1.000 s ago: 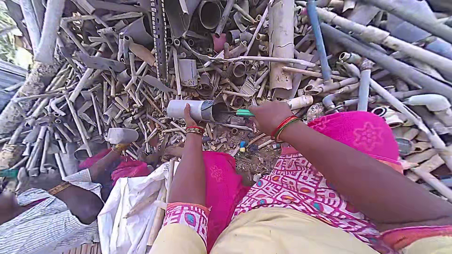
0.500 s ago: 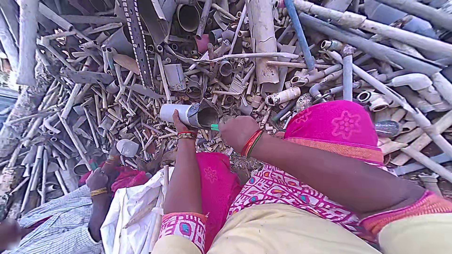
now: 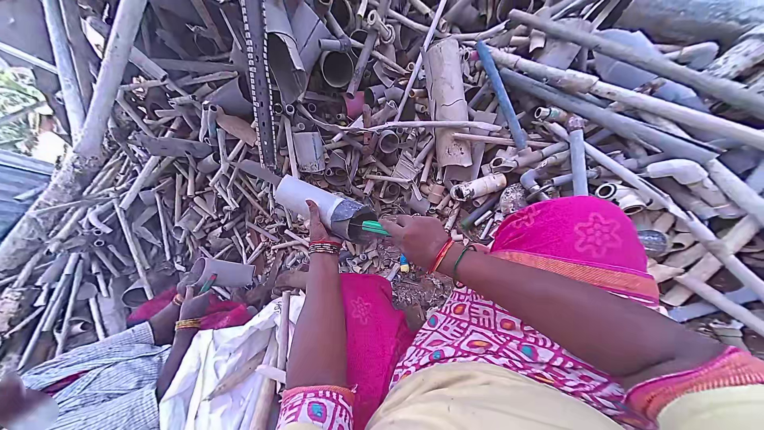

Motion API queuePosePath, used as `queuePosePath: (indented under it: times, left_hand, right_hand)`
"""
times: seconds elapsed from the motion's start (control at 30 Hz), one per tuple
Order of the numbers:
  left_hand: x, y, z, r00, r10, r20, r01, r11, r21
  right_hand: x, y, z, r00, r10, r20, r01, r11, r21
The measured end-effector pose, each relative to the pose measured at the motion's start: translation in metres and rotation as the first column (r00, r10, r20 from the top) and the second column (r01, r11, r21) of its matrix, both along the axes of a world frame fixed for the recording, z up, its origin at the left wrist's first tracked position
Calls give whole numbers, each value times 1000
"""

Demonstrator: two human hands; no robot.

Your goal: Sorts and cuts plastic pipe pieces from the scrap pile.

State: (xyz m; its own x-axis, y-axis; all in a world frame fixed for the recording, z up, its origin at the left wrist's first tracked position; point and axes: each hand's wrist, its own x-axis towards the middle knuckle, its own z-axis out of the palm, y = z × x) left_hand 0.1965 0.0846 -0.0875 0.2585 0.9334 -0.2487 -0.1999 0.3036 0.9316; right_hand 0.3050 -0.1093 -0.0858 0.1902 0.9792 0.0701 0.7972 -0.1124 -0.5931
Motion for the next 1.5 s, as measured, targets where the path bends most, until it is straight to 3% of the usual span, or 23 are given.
queuePosePath:
  times: [0.17, 0.3, 0.33, 0.47, 0.57, 0.67, 0.77, 0.93, 1.07, 1.17, 1.3, 1.43, 1.5]
  left_hand:
    - [-17, 11, 8, 976, 65, 207, -48, 995, -85]
    - [-25, 0, 12, 981, -139, 135, 149, 987, -67]
    - [-23, -2, 10, 986, -121, 113, 126, 991, -37]
    - [-24, 7, 1, 996, 59, 63, -56, 997, -48]
    - [-30, 10, 4, 990, 111, 87, -104, 991, -83]
    - [-26, 8, 4, 987, 148, 57, -143, 986, -82]
    - [-23, 13, 1, 974, 228, -18, -228, 973, -22]
    - [-32, 30, 1, 933, 359, -16, -359, 929, -85]
    - [-22, 23, -1, 886, 464, -20, -463, 879, -114]
    - [-23, 12, 14, 886, 456, -87, -463, 880, -106]
    - [-17, 15, 10, 859, 508, -63, -511, 854, -93]
    - [-19, 20, 11, 844, 537, -6, -535, 841, -80]
    - [-17, 18, 8, 849, 529, -3, -527, 845, -96]
  right_hand:
    - [23, -13, 12, 996, -27, -87, 10, 981, -194]
    - [-3, -15, 9, 989, -59, -133, 46, 994, -101]
    - [-14, -15, 10, 991, -47, -124, 38, 996, -80]
    - [-19, -24, 17, 994, 76, -84, -95, 959, -268]
    - [5, -24, 17, 996, 57, 61, -30, 925, -379]
    - [14, -5, 7, 996, -5, 90, 39, 927, -373]
    - [0, -5, 2, 998, 69, -10, -68, 936, -346]
    - [22, -27, 2, 981, 8, 195, 72, 915, -398]
    - [-5, -19, 6, 970, 9, 244, 85, 924, -372]
    - [-27, -30, 14, 956, -1, 293, 85, 958, -274]
    - [-22, -18, 25, 963, -11, 270, 129, 898, -421]
    - [-32, -28, 21, 939, -29, 344, 138, 945, -297]
    - [-27, -20, 21, 946, -11, 323, 138, 918, -372]
